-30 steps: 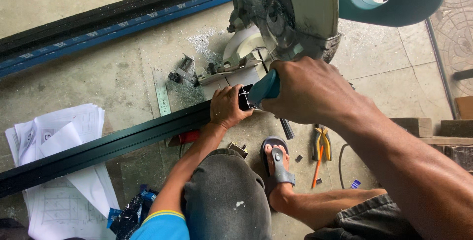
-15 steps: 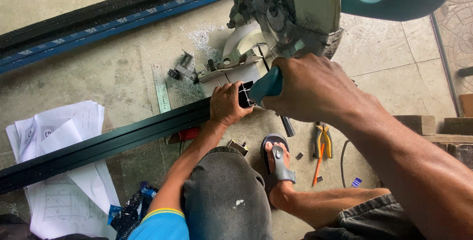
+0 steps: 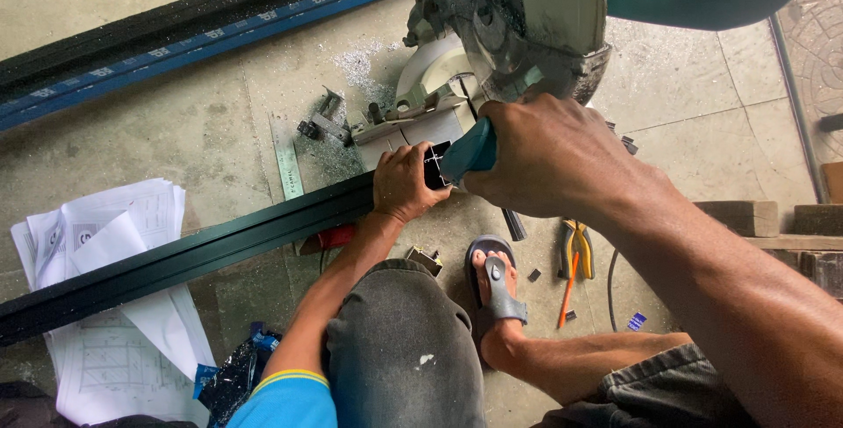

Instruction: The person uses a miter saw to cut a long black metal profile into shorter pieces. They measure and mark the profile with a pencil and tape measure, then position it under the saw blade and cut it multiple times.

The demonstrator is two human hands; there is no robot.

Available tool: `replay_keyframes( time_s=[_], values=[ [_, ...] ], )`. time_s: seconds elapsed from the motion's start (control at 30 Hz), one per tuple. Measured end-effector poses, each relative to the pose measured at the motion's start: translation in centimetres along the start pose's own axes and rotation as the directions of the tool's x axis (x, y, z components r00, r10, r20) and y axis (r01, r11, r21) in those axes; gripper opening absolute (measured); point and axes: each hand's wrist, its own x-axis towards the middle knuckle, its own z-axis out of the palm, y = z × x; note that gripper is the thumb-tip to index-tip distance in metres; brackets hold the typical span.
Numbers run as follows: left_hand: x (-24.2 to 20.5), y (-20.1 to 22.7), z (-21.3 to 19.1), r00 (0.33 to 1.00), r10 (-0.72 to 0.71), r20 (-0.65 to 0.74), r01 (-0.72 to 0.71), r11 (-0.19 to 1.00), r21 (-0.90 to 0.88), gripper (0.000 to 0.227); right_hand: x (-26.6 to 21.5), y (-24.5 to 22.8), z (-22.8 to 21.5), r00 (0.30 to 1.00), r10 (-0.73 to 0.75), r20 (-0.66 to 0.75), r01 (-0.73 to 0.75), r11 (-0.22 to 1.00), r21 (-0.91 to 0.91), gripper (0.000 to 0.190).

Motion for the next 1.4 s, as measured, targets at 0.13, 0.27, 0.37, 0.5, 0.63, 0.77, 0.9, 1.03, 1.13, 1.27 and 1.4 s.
replay_keyframes(
  time_s=[0.13,0.27,0.37,0.5,0.63,0.77,0.9,1.03,1.13,1.27,1.4],
  values=[
    [-0.6,-0.6,1.0,0.999,-0.011,0.046,0.011,1.000,0.003,0.088,0.9,0.3,1.7,0.998,-0.017,0.056,0.018,1.000,-0.012,0.031],
    [-1.0,-1.4,2.4,1.000,-0.024,0.006,0.024,0.998,-0.052,0.094,2.8,1.2,5.0,0.986,-0.159,-0.052,0.160,0.987,0.026,0.062],
    [-0.7,-1.3,2.1,1.000,-0.024,0.010,0.025,0.999,-0.043,0.093,3.7,1.5,5.7,0.979,-0.173,-0.104,0.178,0.983,0.038,0.063],
    [-1.0,-1.3,2.4,1.000,-0.026,0.008,0.026,0.999,-0.025,0.091,3.7,1.4,5.7,0.976,-0.151,-0.158,0.161,0.986,0.053,0.058],
    [-1.0,-1.1,2.2,1.000,-0.009,0.003,0.009,0.999,-0.036,0.094,3.4,1.0,5.6,0.973,-0.168,-0.159,0.180,0.982,0.064,0.054],
    [-0.7,-1.2,2.3,1.000,-0.004,-0.012,0.004,1.000,-0.009,0.095,3.1,0.7,5.5,0.976,-0.150,-0.159,0.166,0.982,0.090,0.056],
    [-0.9,-1.3,2.6,1.000,-0.003,-0.013,0.003,1.000,0.025,0.094,2.9,0.4,5.1,0.980,-0.144,-0.140,0.160,0.981,0.110,0.053],
    [-0.7,-0.8,1.8,1.000,-0.003,0.007,0.003,0.999,0.039,0.090,3.2,0.7,5.5,0.979,-0.145,-0.142,0.162,0.980,0.116,0.056],
    [-0.4,-0.6,1.1,0.999,-0.004,0.035,0.003,0.999,0.036,0.089,3.2,0.9,5.4,0.979,-0.161,-0.126,0.174,0.980,0.098,0.057],
    [-0.2,-0.3,0.8,0.999,-0.014,0.046,0.013,0.999,0.034,0.085,3.3,1.0,5.6,0.979,-0.140,-0.145,0.158,0.980,0.124,0.054],
    [0.0,0.0,0.1,1.000,-0.007,0.029,0.006,1.000,0.012,0.081,4.1,1.5,6.7,0.971,-0.166,-0.172,0.183,0.979,0.089,0.059]
  ],
)
